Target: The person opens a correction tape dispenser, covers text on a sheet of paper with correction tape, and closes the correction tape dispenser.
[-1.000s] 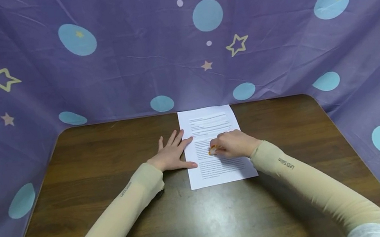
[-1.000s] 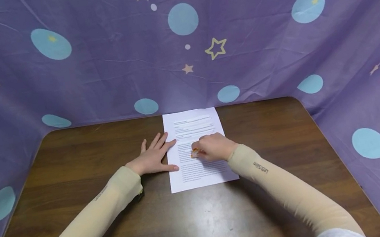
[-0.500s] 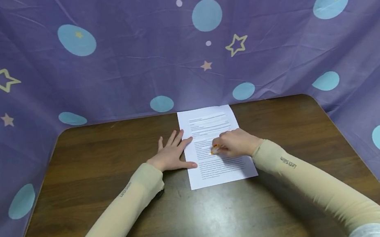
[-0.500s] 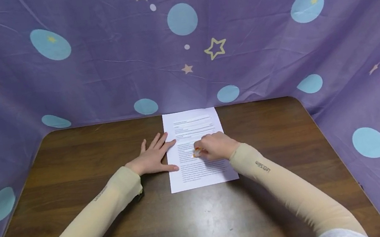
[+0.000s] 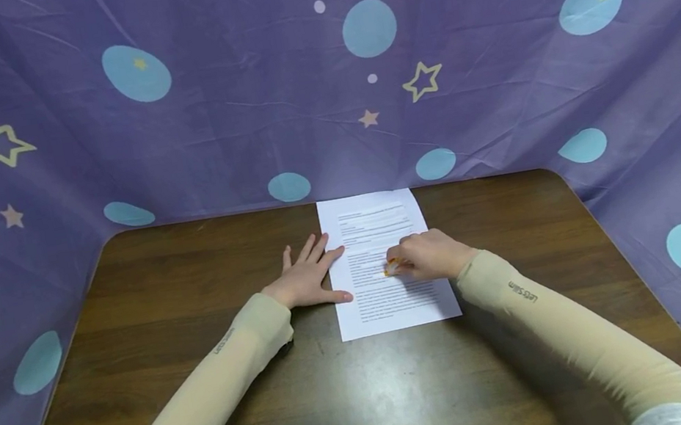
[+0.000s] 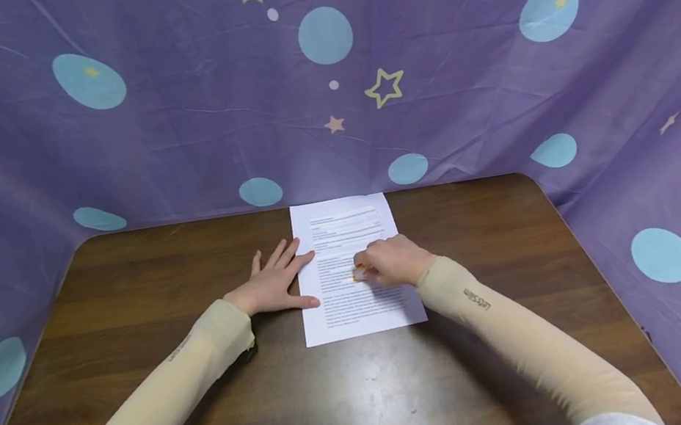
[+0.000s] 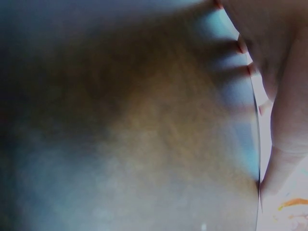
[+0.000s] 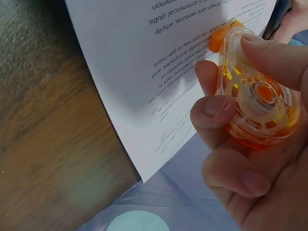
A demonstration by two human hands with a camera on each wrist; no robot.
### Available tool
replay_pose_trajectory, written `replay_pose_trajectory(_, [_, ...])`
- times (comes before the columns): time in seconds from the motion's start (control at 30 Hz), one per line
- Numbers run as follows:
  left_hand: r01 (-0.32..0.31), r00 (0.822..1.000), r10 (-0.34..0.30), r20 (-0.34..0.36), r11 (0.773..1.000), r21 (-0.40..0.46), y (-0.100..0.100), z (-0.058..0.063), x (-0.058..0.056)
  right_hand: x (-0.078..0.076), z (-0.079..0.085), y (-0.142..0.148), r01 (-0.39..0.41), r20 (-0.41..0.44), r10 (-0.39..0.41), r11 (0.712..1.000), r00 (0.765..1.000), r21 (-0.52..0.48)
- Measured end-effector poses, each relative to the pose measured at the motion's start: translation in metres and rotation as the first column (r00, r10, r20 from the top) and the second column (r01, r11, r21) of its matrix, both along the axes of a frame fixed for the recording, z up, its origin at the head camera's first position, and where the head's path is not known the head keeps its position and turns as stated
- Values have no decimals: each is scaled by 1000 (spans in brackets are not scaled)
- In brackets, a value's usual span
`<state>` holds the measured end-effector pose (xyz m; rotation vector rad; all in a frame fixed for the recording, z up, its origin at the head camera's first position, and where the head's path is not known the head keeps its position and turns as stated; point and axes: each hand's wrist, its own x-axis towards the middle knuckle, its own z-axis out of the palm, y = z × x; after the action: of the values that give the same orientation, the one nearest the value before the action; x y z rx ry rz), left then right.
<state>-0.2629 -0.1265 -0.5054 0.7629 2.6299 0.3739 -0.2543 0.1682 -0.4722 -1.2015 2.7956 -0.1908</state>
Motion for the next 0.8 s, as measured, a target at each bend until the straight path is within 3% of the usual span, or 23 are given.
replay_pose_trajectory(0.43, [7, 1000, -7, 0, 1000, 0, 0, 2, 1, 4, 4, 12, 6, -31, -6, 1000, 1000, 0])
replay_pose_trajectory(0.8, [5, 1000, -5, 11, 1000, 10, 0, 3, 2, 4, 4, 26, 47, 7, -47, 999, 999, 20])
